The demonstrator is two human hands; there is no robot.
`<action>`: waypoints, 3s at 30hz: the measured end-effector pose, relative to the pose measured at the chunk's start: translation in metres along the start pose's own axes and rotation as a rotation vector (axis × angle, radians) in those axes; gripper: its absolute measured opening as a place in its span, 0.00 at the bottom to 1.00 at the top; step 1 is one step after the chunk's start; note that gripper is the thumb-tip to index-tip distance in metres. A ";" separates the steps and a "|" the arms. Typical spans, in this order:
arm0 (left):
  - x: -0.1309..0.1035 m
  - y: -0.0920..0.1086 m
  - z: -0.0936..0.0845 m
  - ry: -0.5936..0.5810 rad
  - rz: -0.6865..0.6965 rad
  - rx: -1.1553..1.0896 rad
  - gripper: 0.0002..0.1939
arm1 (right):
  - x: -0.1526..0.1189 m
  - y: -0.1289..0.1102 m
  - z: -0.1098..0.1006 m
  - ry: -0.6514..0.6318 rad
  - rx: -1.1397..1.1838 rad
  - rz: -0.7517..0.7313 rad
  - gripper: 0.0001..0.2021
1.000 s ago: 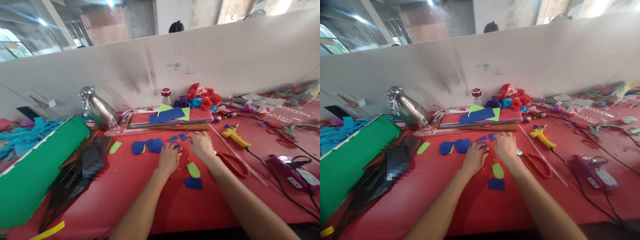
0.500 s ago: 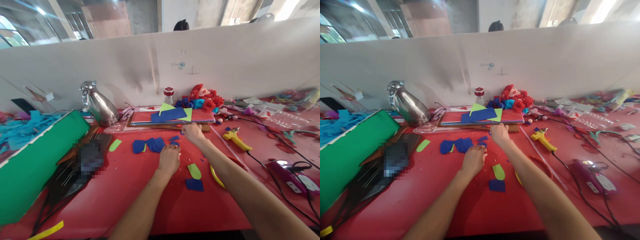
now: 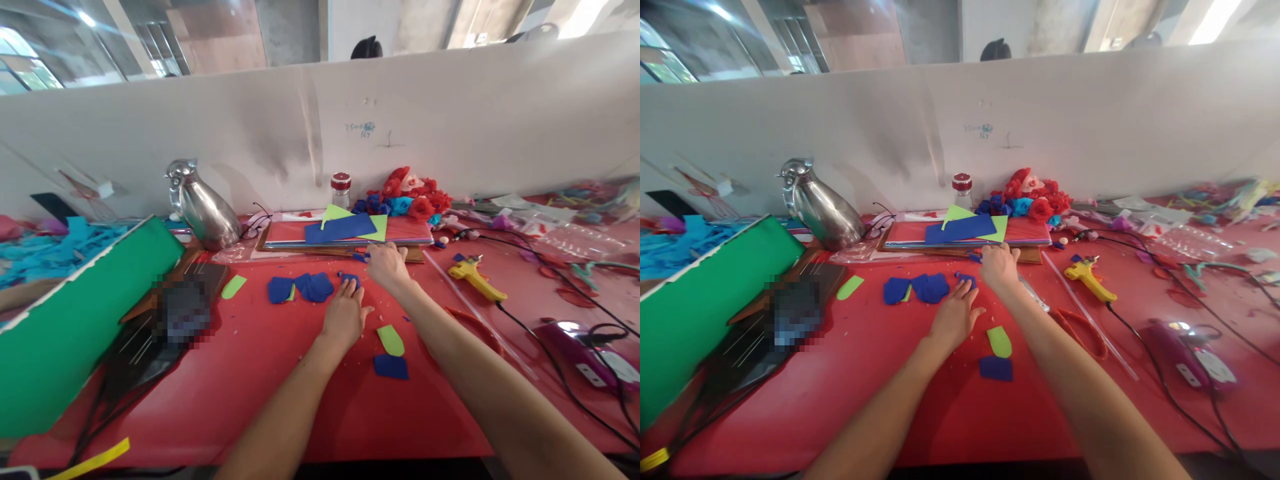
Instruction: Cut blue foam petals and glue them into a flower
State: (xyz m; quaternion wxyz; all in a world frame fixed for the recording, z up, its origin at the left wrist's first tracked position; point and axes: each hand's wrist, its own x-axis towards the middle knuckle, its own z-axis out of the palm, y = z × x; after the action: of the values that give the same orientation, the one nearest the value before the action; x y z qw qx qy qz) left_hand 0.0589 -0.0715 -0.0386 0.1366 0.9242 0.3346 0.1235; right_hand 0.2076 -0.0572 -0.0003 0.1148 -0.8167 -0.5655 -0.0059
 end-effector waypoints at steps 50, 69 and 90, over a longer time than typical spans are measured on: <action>-0.050 0.002 -0.011 0.178 -0.676 -2.260 0.20 | -0.127 -0.035 0.057 0.270 1.246 0.004 0.16; -0.048 0.000 0.004 0.237 -0.690 -2.185 0.10 | -0.130 -0.036 0.058 0.293 1.327 -0.009 0.13; -0.051 0.010 0.004 0.162 -0.623 -2.169 0.08 | -0.132 -0.035 0.051 0.303 1.002 -0.090 0.08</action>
State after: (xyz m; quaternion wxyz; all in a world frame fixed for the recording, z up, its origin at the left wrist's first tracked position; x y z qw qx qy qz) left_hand 0.0282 -0.1126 -0.0456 0.8689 0.1833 0.2746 0.3688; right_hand 0.1215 -0.1573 -0.0622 0.5716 -0.6264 -0.5105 0.1421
